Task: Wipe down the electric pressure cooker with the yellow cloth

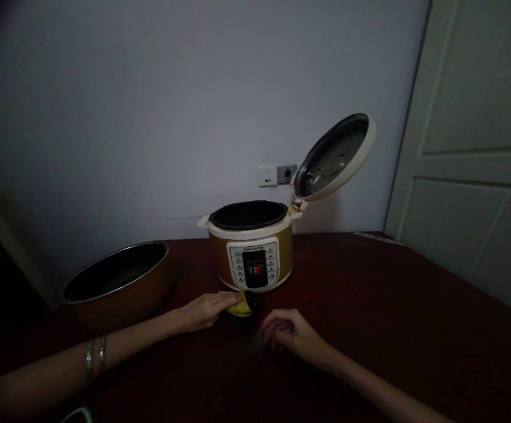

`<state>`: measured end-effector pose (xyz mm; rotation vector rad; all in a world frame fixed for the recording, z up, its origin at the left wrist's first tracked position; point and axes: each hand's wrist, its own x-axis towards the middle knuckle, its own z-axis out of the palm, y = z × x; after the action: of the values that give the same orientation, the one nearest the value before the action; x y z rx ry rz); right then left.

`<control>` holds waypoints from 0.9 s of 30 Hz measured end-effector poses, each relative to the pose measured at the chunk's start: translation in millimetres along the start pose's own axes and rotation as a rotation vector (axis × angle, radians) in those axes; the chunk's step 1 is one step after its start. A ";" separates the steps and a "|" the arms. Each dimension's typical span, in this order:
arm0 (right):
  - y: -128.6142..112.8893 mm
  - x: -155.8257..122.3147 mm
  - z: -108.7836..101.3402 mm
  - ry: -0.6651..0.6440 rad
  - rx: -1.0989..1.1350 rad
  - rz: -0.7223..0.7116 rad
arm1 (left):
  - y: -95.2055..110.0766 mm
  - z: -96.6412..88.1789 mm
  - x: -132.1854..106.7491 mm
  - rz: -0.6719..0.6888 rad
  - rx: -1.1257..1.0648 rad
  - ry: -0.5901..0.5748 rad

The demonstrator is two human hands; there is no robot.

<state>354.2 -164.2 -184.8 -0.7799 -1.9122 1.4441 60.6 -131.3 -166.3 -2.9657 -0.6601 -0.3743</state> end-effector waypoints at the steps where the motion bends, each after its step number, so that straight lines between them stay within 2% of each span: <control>1: -2.7 -0.8 -0.8 0.047 -0.057 -0.027 | 2.1 -2.5 5.7 0.008 0.003 -0.022; 4: -16.6 -3.1 -4.9 0.277 -0.368 -0.202 | 10.6 -8.9 23.9 0.057 0.006 -0.068; 6: -27.4 -3.7 -6.6 0.350 -0.606 -0.281 | 18.8 -14.8 36.0 0.111 -0.015 -0.070; 9: -38.1 -3.1 -2.6 0.272 -0.918 -0.208 | 33.2 -25.0 53.2 0.145 -0.131 -0.012; 12: -41.6 -3.3 8.5 0.256 -1.151 -0.142 | 44.7 -28.6 66.7 0.047 -0.283 0.058; 15: -44.5 -5.6 18.4 0.303 -1.245 -0.123 | 49.9 -25.8 75.3 -0.049 -0.314 0.138; 16: -45.9 -6.4 19.5 0.306 -1.256 -0.098 | 50.1 -25.6 77.1 -0.034 -0.290 0.162; 18: -48.4 -7.6 15.7 0.308 -1.260 -0.028 | 47.9 -29.3 79.1 0.091 -0.200 0.197; 20: -49.3 -7.3 2.9 0.328 -1.218 0.045 | 41.0 -39.6 78.3 0.251 -0.080 0.258; 22: -47.7 -4.7 -18.2 0.374 -1.091 0.112 | 28.0 -54.8 73.7 0.324 0.040 0.376; 25: -41.3 3.4 -57.1 0.446 -0.655 0.226 | -1.6 -78.6 59.2 0.237 0.182 0.572; 26: -38.6 6.8 -69.9 0.471 -0.499 0.290 | -12.7 -85.0 52.9 0.149 0.198 0.612; 27: -35.9 10.1 -81.9 0.490 -0.444 0.314 | -23.7 -90.3 46.6 0.028 0.205 0.678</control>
<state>406.9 -115.1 -131.0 -1.5400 -1.7800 0.8689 71.6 -102.7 -66.6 -2.4104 -0.5229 -1.1515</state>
